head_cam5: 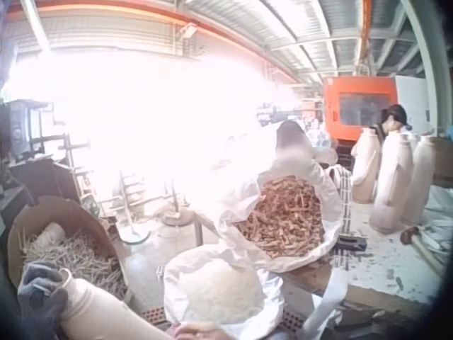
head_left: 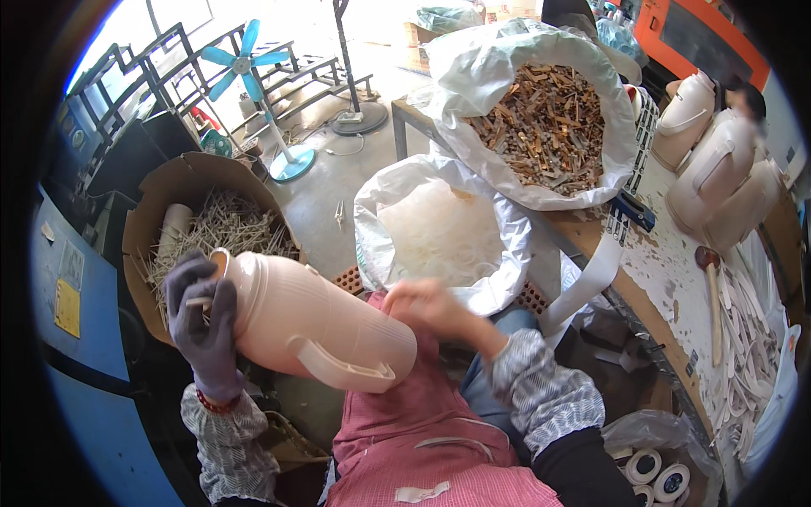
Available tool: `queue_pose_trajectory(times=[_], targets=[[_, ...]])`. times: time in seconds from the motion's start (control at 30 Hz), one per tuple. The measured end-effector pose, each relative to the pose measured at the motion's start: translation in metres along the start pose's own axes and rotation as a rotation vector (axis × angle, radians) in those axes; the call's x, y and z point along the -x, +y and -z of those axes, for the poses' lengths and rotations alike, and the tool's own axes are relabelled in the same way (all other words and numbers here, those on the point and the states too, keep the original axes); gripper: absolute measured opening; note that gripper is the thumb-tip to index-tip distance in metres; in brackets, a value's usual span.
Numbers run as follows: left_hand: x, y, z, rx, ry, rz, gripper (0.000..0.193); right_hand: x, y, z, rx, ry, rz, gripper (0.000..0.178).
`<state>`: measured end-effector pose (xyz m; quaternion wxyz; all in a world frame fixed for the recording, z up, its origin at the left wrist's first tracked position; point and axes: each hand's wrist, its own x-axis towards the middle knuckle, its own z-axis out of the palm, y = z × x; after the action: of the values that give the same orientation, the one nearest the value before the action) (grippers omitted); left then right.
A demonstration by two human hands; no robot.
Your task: The person assembles beige plastic containers by attaching handles and applying labels. They repeatedly pick up containers, affix handles, and place labels on the sides, then set the finished units aside.
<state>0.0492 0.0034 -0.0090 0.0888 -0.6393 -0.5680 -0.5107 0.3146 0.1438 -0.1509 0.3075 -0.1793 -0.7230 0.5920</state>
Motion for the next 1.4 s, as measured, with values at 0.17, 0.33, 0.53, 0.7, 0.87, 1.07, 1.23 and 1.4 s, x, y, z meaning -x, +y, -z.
queue_pose_trajectory(times=[0.17, 0.33, 0.53, 0.7, 0.87, 1.07, 1.23, 1.4], targets=[[-0.007, 0.024, 0.024, -0.008, -0.409, -0.176, 0.025, 0.032, 0.198, 0.105, 1.278, 0.458, -0.257, 0.023], [-0.038, 0.034, 0.015, -0.068, -0.626, -0.553, 0.024, 0.048, 0.211, 0.127, 0.751, 0.575, -0.311, 0.02], [-0.052, 0.01, 0.021, -0.015, -0.397, -0.297, 0.02, 0.064, 0.154, 0.15, 0.737, 0.53, -0.228, 0.03], [-0.084, -0.026, 0.04, -0.469, 0.007, -0.365, 0.038, 0.094, 0.109, 0.14, 0.591, 0.654, -0.366, 0.019], [-0.097, -0.016, 0.044, -0.868, 0.076, -0.824, 0.05, 0.132, 0.08, 0.135, 0.125, 0.77, -0.283, 0.02], [-0.071, 0.053, -0.051, -0.069, 0.029, -0.698, 0.048, 0.142, 0.003, 0.106, -0.165, 0.668, -0.262, 0.023], [-0.001, 0.088, -0.192, 0.32, -0.267, -0.645, 0.045, 0.138, -0.057, 0.089, 0.507, 0.622, 0.031, 0.018], [0.03, 0.12, -0.235, 0.437, -0.191, -0.345, 0.075, 0.144, -0.121, 0.084, -0.096, 0.606, 0.257, 0.016]])
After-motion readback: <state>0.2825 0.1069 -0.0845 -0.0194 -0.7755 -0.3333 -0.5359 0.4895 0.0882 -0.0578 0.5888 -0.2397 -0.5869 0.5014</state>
